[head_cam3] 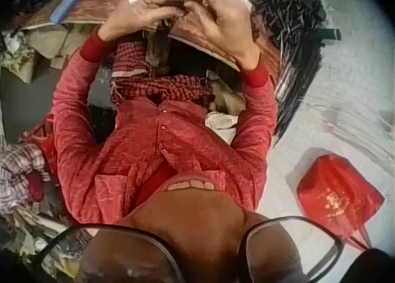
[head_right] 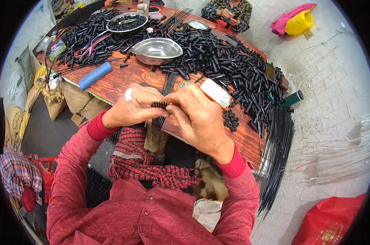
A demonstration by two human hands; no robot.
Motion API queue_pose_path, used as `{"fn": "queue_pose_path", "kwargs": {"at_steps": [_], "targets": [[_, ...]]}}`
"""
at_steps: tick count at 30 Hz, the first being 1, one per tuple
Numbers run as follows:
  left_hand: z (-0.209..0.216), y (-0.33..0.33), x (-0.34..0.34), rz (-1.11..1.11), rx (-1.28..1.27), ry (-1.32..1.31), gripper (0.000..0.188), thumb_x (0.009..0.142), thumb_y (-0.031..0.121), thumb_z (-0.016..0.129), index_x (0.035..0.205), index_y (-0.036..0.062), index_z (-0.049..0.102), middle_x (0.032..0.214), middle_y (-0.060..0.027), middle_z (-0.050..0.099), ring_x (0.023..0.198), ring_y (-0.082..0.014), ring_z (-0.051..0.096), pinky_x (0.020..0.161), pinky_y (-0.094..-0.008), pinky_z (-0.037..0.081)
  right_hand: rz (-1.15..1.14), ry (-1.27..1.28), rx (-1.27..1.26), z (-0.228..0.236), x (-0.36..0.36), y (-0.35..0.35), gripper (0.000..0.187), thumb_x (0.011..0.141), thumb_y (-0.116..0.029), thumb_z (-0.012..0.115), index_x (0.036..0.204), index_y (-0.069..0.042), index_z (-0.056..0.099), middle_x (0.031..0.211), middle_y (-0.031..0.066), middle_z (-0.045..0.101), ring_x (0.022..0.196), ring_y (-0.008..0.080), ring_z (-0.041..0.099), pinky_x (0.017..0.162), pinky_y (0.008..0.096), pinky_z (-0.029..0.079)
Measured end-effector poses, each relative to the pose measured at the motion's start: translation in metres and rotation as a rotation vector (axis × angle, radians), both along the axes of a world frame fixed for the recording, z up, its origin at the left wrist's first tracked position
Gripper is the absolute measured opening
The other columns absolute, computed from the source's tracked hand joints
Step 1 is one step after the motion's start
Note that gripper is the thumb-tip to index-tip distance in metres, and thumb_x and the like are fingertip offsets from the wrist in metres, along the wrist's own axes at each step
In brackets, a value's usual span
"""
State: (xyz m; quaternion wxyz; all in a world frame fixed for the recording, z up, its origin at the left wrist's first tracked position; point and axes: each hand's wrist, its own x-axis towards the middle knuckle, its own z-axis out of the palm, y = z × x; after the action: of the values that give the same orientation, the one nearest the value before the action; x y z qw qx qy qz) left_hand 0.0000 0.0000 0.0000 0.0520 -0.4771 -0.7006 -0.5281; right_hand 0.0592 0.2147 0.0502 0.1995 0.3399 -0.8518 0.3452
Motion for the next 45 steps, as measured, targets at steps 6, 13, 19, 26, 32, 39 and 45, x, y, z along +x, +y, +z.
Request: {"fn": "queue_pose_path", "kwargs": {"at_steps": [6,13,19,26,32,39,45], "targets": [[0.002,-0.003,-0.001,-0.005,-0.033,-0.019,0.017,0.083,0.016,0.078,0.089,0.0014,0.075,0.074,-0.0147,0.066,0.068,-0.0296,0.065,0.062,-0.0386,0.048,0.034,-0.02,-0.06,-0.001,-0.003,-0.005,0.022,0.08,0.002,0.076,0.101,-0.003,0.071,0.086,0.0061,0.065,0.072,0.0188,0.057,0.059,0.0296,0.043],[0.006,-0.005,-0.002,-0.056,-0.056,-0.052,0.014,0.083,0.015,0.078,0.088,0.0028,0.076,0.075,-0.0141,0.066,0.069,-0.0288,0.065,0.063,-0.0381,0.048,0.002,0.101,0.021,-0.001,-0.001,-0.012,0.025,0.079,0.0,0.077,0.103,-0.005,0.071,0.087,0.0087,0.063,0.077,0.0239,0.062,0.063,0.0339,0.049],[-0.003,-0.007,-0.01,-0.12,-0.009,0.024,0.023,0.081,0.016,0.081,0.097,0.0008,0.075,0.078,-0.0132,0.068,0.068,-0.0263,0.065,0.062,-0.037,0.048,0.019,0.14,0.062,-0.003,-0.005,-0.011,0.026,0.078,0.0,0.078,0.102,-0.006,0.071,0.086,0.0091,0.062,0.076,0.0247,0.063,0.062,0.0351,0.05],[-0.004,-0.008,-0.014,-0.13,0.001,0.045,0.034,0.079,0.015,0.083,0.107,-0.0022,0.073,0.079,-0.0136,0.068,0.068,-0.0249,0.065,0.06,-0.0366,0.048,-0.053,0.181,0.117,0.0,0.001,-0.017,0.027,0.077,-0.001,0.079,0.103,-0.007,0.072,0.086,0.0095,0.062,0.072,0.0256,0.063,0.06,0.0353,0.05],[-0.01,-0.007,-0.016,-0.095,-0.011,0.04,0.034,0.082,0.014,0.08,0.111,-0.0013,0.073,0.084,-0.0144,0.071,0.073,-0.0254,0.069,0.065,-0.0343,0.052,-0.007,0.163,0.048,-0.004,-0.007,-0.02,0.03,0.075,-0.001,0.08,0.104,-0.006,0.072,0.087,0.0087,0.063,0.074,0.0236,0.063,0.059,0.0339,0.049],[0.003,-0.009,-0.009,-0.16,-0.016,-0.26,0.024,0.089,0.018,0.075,0.106,0.001,0.076,0.092,-0.0098,0.077,0.083,-0.0121,0.069,0.077,-0.0318,0.054,-0.035,0.123,0.008,-0.005,-0.008,-0.03,0.031,0.074,-0.003,0.081,0.103,-0.006,0.072,0.086,0.0085,0.063,0.073,0.0234,0.062,0.06,0.0338,0.049],[-0.046,-0.002,-0.013,-0.207,-0.054,-0.403,0.028,0.093,0.022,0.071,0.114,0.0025,0.073,0.096,-0.0077,0.075,0.089,-0.0125,0.067,0.082,-0.0321,0.053,-0.074,0.207,0.025,-0.008,-0.013,-0.031,0.026,0.074,-0.003,0.08,0.098,-0.005,0.071,0.083,0.0088,0.061,0.074,0.0254,0.062,0.063,0.0356,0.049]]}}
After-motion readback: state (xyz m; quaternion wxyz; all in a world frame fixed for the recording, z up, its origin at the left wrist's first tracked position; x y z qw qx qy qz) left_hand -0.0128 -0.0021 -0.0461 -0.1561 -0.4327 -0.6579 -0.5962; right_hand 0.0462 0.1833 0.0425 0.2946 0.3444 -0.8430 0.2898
